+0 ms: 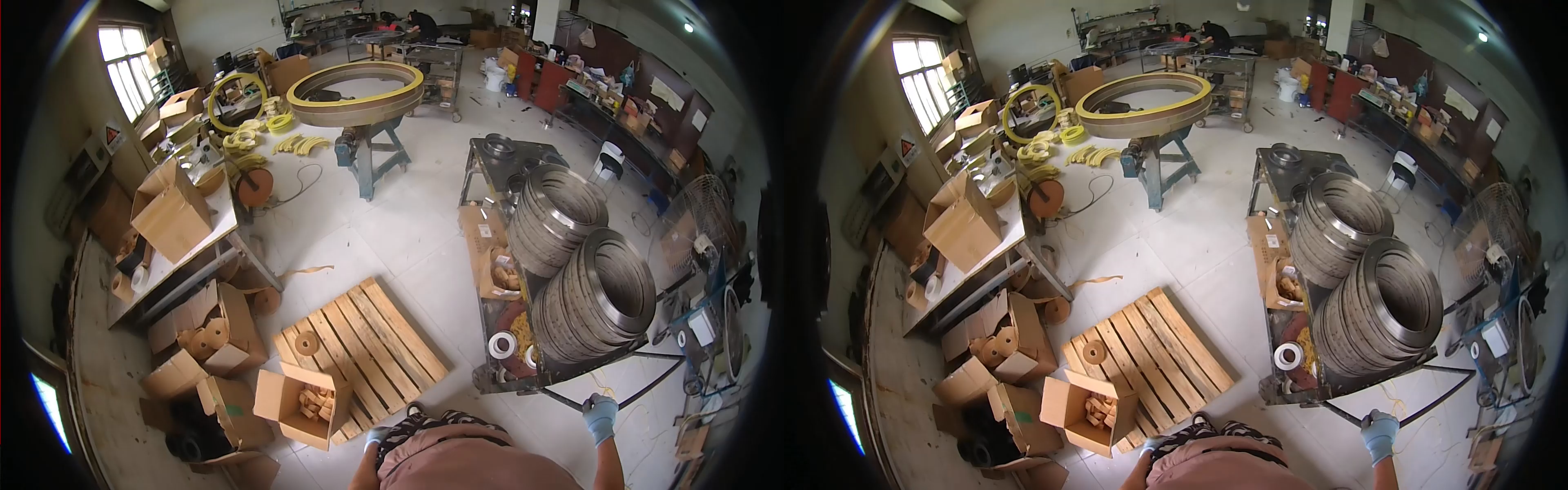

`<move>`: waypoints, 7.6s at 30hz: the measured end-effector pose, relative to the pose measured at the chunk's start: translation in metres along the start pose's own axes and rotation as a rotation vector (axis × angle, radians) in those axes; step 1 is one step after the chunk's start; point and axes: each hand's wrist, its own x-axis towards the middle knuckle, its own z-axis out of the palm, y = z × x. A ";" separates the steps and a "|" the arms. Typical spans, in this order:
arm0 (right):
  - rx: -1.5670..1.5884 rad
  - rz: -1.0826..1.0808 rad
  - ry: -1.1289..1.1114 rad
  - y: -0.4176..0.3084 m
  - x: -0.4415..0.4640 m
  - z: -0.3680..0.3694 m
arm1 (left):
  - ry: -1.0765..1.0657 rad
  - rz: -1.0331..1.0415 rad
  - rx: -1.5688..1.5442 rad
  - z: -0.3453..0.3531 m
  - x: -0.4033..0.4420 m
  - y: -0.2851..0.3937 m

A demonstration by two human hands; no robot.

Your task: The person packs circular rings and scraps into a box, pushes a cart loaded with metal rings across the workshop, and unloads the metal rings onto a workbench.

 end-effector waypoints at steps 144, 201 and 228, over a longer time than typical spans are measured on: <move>0.492 -0.039 0.206 0.373 -0.067 -0.148 | -0.263 0.265 -0.569 0.316 -0.413 0.610; 0.694 -0.596 -1.087 0.027 -0.486 0.184 | 0.408 -0.830 -0.202 0.386 -0.694 -0.085; 0.485 -1.088 -1.429 -0.022 -0.470 0.047 | 0.933 -0.526 0.054 0.393 -0.629 -0.095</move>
